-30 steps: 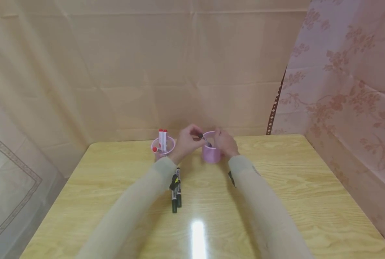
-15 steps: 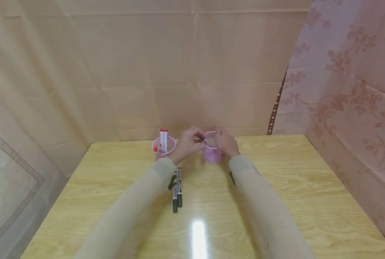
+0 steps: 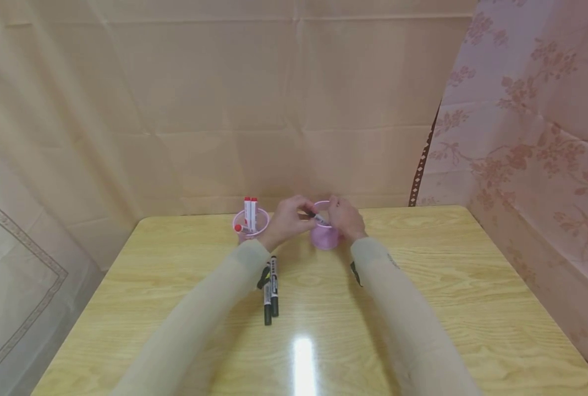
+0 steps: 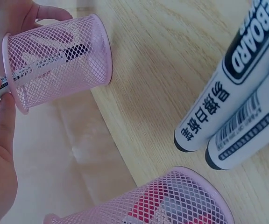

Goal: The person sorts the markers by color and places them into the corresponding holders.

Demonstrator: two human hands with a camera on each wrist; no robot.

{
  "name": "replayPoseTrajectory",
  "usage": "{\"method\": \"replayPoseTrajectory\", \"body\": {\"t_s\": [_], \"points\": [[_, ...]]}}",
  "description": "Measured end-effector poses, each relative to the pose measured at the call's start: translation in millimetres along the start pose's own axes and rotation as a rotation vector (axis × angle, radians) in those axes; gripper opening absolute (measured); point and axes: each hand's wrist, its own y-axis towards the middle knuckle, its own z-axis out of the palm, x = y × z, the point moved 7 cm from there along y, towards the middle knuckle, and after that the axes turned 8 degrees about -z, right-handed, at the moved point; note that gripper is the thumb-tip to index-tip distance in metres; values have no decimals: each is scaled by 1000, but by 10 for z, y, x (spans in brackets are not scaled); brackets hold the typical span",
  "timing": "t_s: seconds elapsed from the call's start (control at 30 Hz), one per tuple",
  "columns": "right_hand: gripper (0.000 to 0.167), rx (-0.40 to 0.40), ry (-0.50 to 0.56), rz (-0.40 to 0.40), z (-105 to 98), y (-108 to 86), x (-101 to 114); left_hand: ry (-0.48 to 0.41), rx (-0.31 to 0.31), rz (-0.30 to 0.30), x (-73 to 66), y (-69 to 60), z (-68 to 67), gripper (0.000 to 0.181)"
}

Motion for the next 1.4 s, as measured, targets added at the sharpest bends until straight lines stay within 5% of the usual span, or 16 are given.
{"method": "replayPoseTrajectory", "body": {"t_s": [0.27, 1.03, 1.4], "points": [[68, 2, 10, 5, 1, 12, -13, 34, 10, -28, -38, 3, -6, 18], [71, 16, 16, 2, 8, 27, -52, -52, -33, -149, 30, 43, -62, 20], [71, 29, 13, 14, 6, 18, -44, -29, 114, -275, -63, -19, -50, 37]]}}
